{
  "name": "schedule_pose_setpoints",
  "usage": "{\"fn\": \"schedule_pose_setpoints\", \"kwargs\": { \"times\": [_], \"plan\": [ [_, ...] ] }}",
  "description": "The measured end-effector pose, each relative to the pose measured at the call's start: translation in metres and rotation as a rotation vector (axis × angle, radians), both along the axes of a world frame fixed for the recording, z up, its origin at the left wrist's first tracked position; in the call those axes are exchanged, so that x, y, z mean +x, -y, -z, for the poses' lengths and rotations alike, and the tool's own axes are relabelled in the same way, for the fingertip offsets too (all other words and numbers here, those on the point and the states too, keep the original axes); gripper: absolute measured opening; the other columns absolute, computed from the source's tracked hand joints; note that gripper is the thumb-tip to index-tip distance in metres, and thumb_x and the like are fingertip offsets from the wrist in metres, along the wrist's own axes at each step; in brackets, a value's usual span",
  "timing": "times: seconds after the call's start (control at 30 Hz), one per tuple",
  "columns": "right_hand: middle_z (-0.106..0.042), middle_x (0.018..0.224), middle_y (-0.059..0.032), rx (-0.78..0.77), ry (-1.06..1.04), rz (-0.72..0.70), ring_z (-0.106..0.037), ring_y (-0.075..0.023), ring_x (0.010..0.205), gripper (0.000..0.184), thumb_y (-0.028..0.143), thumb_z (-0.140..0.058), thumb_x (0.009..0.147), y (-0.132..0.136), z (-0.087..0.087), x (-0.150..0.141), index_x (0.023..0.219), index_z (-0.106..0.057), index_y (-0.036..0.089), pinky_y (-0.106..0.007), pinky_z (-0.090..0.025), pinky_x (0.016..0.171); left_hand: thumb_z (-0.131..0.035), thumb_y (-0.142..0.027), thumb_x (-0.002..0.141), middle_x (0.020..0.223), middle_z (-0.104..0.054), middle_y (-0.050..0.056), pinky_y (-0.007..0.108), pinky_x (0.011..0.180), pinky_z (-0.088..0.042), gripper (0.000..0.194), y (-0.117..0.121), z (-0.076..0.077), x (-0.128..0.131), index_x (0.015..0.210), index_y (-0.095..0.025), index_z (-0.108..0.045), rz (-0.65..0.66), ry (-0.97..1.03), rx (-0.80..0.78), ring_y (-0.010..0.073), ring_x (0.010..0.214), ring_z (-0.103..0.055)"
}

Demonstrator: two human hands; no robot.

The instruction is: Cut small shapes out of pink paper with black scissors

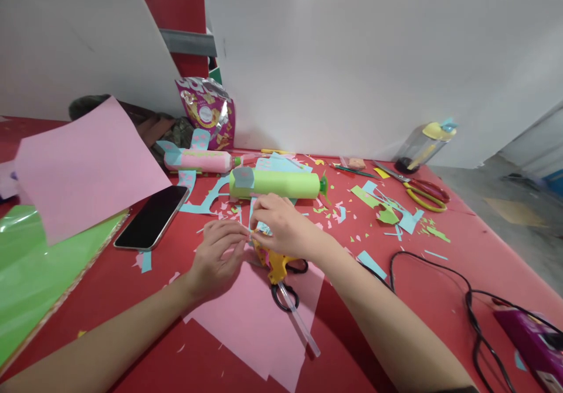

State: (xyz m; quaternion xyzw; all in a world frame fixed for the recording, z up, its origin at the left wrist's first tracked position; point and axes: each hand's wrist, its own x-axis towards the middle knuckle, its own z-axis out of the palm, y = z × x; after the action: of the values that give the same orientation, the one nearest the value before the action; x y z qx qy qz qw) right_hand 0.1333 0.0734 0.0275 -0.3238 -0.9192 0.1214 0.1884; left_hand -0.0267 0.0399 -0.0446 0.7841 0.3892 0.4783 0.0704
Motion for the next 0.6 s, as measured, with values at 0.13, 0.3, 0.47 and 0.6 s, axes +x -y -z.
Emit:
{"fn": "schedule_pose_setpoints", "kwargs": {
  "times": [0.13, 0.3, 0.47, 0.6],
  "plan": [
    [-0.052, 0.083, -0.0074, -0.021, -0.004, -0.030, -0.048, -0.0181, 0.083, 0.005, 0.017, -0.053, 0.075, -0.0006, 0.0016, -0.0011, 0.076, -0.057, 0.015, -0.033, -0.040, 0.075, -0.046, -0.011, 0.079, 0.079, -0.063, 0.004, 0.035, 0.075, -0.035, 0.011, -0.0007, 0.0011, -0.0005, 0.073, -0.016, -0.055, -0.008, -0.013, -0.012, 0.0156, 0.079, -0.054],
    [-0.052, 0.083, -0.0079, -0.016, -0.009, -0.053, -0.048, -0.0182, 0.083, 0.006, 0.012, -0.053, 0.074, -0.0020, 0.0027, -0.0017, 0.075, -0.058, 0.014, -0.033, -0.040, 0.075, -0.047, -0.011, 0.078, 0.077, -0.063, 0.003, 0.034, 0.073, -0.036, 0.011, -0.0010, 0.0010, -0.0004, 0.072, -0.016, -0.055, -0.022, -0.011, -0.012, 0.0149, 0.077, -0.054],
    [-0.052, 0.081, -0.0079, -0.009, -0.031, -0.069, -0.048, -0.0180, 0.082, 0.009, 0.008, -0.051, 0.073, -0.0034, 0.0042, -0.0017, 0.072, -0.058, 0.014, -0.032, -0.041, 0.075, -0.049, -0.010, 0.078, 0.077, -0.063, 0.003, 0.034, 0.073, -0.036, 0.010, -0.0014, 0.0020, -0.0005, 0.072, -0.016, -0.054, -0.009, -0.002, -0.010, 0.0149, 0.077, -0.054],
    [-0.052, 0.081, -0.0077, -0.014, -0.044, -0.068, -0.048, -0.0179, 0.081, 0.007, 0.010, -0.051, 0.072, -0.0033, 0.0055, -0.0024, 0.072, -0.056, 0.015, -0.032, -0.041, 0.074, -0.049, -0.010, 0.078, 0.078, -0.063, 0.003, 0.035, 0.074, -0.036, 0.010, -0.0017, 0.0032, -0.0009, 0.073, -0.016, -0.055, -0.006, -0.017, -0.003, 0.0151, 0.078, -0.054]
  ]
}}
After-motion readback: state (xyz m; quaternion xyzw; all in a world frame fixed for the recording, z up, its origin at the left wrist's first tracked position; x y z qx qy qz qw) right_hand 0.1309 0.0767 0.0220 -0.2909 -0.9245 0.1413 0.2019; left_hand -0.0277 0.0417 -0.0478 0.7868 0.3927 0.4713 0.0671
